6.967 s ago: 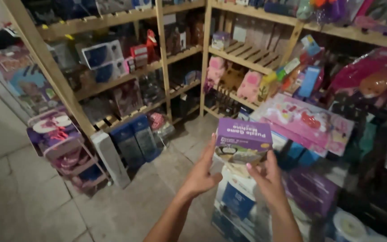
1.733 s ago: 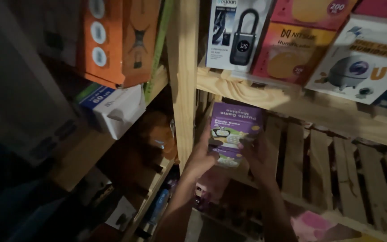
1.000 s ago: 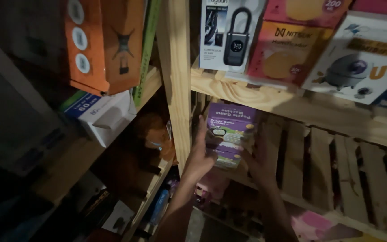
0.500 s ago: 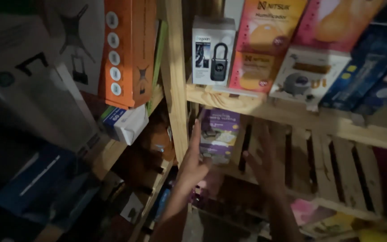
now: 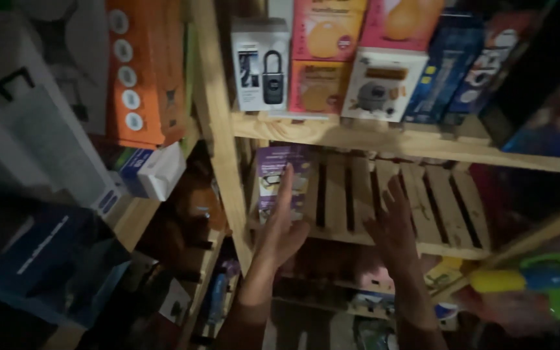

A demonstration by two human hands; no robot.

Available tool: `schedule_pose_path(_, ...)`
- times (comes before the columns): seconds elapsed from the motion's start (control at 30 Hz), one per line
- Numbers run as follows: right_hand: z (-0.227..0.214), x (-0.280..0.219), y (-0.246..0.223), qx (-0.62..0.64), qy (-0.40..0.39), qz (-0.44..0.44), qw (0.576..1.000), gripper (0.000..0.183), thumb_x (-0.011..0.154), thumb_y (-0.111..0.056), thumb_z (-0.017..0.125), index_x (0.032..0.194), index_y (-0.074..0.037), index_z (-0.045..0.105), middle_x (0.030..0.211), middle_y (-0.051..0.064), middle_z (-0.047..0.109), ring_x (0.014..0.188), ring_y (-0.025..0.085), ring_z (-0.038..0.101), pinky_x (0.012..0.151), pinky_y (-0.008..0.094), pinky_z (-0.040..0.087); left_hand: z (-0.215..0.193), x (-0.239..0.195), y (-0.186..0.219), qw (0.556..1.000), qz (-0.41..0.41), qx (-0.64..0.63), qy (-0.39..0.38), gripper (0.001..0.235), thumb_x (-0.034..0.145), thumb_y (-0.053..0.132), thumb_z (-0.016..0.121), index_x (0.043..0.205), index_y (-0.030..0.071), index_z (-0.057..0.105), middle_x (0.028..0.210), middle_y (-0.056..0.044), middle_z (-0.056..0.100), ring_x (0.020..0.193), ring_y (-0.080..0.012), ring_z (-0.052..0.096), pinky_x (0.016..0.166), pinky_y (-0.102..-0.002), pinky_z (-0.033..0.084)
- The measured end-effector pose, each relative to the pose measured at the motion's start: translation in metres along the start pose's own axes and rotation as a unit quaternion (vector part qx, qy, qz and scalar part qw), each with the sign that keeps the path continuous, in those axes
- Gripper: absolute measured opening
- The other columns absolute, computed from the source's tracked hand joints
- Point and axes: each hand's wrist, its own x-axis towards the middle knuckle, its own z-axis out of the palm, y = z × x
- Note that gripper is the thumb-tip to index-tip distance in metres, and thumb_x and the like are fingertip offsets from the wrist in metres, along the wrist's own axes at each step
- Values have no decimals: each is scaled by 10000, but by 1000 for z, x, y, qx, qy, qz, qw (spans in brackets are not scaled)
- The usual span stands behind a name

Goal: Organizing small boxed items on wooden shelves by picking them up and placing them in specific locations.

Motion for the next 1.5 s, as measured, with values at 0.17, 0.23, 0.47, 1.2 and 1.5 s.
schedule_pose_path(0.17, -30, -16, -10, -41, 59, -9, 997, 880, 904, -92, 657, 1617, -157, 146, 1671, 142, 126, 1497, 421, 168, 1195, 574, 221, 27, 1, 21, 999, -17, -24, -24, 972, 805, 25, 456, 1635, 255, 5, 1680, -213, -66, 1432, -580, 115, 932, -544, 373)
schedule_pose_path(0.23, -44, -19, -12, -63, 74, -20, 995, 893, 905, -69, 664, 1619, -153, 136, 1664, 173, 120, 1484, 444, 174, 1190, 582, 227, 35, 6, 18, 999, -39, -6, -36, 1021, 775, -38, 473, 1634, 272, 17, 1680, -209, -70, 1389, -608, 231, 813, -462, 461)
schedule_pose_path(0.47, -99, -70, -62, -119, 117, -43, 985, 849, 934, -5, 593, 1612, -94, 88, 1626, 274, 123, 1451, 550, 129, 1109, 718, 225, 89, 15, -12, 995, 39, 15, -89, 991, 762, 34, 486, 1636, 197, 50, 1684, -207, -35, 1511, -480, -21, 1155, -675, 137)
schedule_pose_path(1.2, -255, -267, -100, -206, 410, 5, 888, 892, 895, -24, 655, 1620, -115, 144, 1638, 261, 159, 1482, 531, 107, 1140, 691, 151, 317, -39, 43, 921, 187, -108, -324, 979, 757, -78, 495, 1639, 199, 173, 1677, -191, 145, 1507, -443, 178, 1164, -540, 299)
schedule_pose_path(1.5, -257, -330, -142, -260, 571, 45, 777, 896, 864, 1, 688, 1609, -112, 203, 1634, 220, 210, 1468, 520, 176, 1143, 676, 211, 394, -47, 62, 853, 184, -142, -467, 960, 767, -77, 513, 1635, 172, 189, 1672, -221, 131, 1504, -475, 112, 1161, -581, 231)
